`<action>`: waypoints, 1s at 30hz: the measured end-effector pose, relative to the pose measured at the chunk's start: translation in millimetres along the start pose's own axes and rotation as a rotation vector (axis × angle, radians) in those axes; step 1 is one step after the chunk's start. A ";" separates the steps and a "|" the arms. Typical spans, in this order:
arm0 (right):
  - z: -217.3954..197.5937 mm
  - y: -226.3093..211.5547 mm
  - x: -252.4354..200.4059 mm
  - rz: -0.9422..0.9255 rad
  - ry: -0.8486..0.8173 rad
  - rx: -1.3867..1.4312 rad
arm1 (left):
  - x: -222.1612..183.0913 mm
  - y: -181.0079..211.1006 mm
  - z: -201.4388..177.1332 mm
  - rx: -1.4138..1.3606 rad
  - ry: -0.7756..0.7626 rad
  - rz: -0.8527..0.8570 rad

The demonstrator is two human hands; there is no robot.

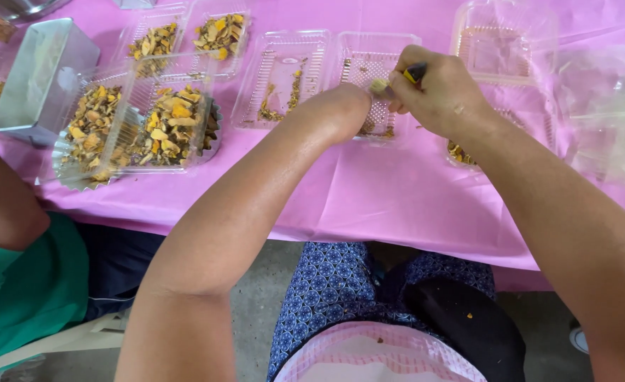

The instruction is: Sorting, cleaning with a brush, and bagging dried leaves on a table.

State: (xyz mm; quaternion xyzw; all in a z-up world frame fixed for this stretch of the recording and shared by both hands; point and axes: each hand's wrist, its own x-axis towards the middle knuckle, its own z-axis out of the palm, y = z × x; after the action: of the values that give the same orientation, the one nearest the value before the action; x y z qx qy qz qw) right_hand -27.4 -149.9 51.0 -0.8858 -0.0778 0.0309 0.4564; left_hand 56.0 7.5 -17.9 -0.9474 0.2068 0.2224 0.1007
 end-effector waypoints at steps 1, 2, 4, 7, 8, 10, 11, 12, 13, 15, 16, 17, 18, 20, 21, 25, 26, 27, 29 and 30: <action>0.0 -1.2 -0.1 0.006 0.002 -0.001 | 10.6 1.6 3.0 0.000 -0.002 0.006; 0.1 -2.6 -0.4 0.003 0.005 -0.011 | 20.7 3.2 6.1 0.075 -0.019 0.015; 2.4 -1.3 0.1 0.001 0.003 -0.022 | 10.2 11.9 0.4 0.146 -0.038 0.024; 6.3 5.6 4.9 -0.083 0.000 -0.024 | -33.8 25.9 -23.3 -0.445 0.007 -0.325; 7.8 7.5 6.1 -0.115 0.008 -0.020 | -38.7 27.1 -25.2 -0.493 0.047 -0.323; 10.2 11.7 9.9 -0.149 0.023 -0.019 | -19.6 25.3 -23.1 -0.538 0.093 -0.316; 11.1 15.1 11.5 -0.169 0.029 -0.036 | 4.4 23.4 -18.5 -0.355 -0.002 -0.277; 12.0 18.5 13.4 -0.189 0.035 -0.052 | 28.7 21.7 -14.3 -0.171 -0.095 -0.237; 14.3 20.3 14.9 -0.184 0.041 -0.056 | 34.2 20.8 -12.6 -0.169 -0.092 -0.229; 17.1 23.4 19.2 -0.167 0.065 -0.130 | 46.4 19.3 -11.2 0.185 -0.154 -0.082; 16.0 22.0 19.9 -0.165 0.072 -0.137 | 39.1 20.5 -16.9 0.185 -0.147 -0.075; 16.0 21.5 19.8 -0.153 0.075 -0.124 | 31.6 22.1 -20.7 0.144 -0.132 -0.067; 16.1 20.8 19.8 -0.141 0.078 -0.111 | 24.1 23.3 -24.4 0.102 -0.118 -0.059; 16.8 26.1 23.3 -0.142 0.097 -0.134 | 20.0 24.0 -25.0 0.107 -0.088 -0.026; 17.7 30.3 23.6 -0.144 0.111 -0.152 | 18.0 25.7 -23.4 0.112 -0.064 0.003; 16.0 29.1 20.9 -0.189 0.081 -0.140 | 4.8 28.6 -27.4 -0.042 -0.057 -0.082; 16.4 31.6 22.8 -0.216 0.096 -0.156 | 6.5 29.7 -25.8 -0.095 -0.050 -0.108; 17.9 32.2 26.3 -0.249 0.110 -0.173 | 7.3 28.0 -24.9 -0.148 -0.041 -0.137; 17.0 31.2 24.2 -0.214 0.112 -0.158 | 24.4 27.1 -15.3 -0.089 -0.040 -0.116; 17.3 30.0 23.5 -0.177 0.113 -0.143 | 32.2 25.3 -10.3 -0.029 -0.042 -0.094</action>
State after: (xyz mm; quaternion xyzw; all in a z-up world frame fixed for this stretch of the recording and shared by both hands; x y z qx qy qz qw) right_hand -3.1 -149.3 16.9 -0.9061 -0.1320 -0.0652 0.3965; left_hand 75.2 -29.2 -26.2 -0.9526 0.1565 0.2401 0.1018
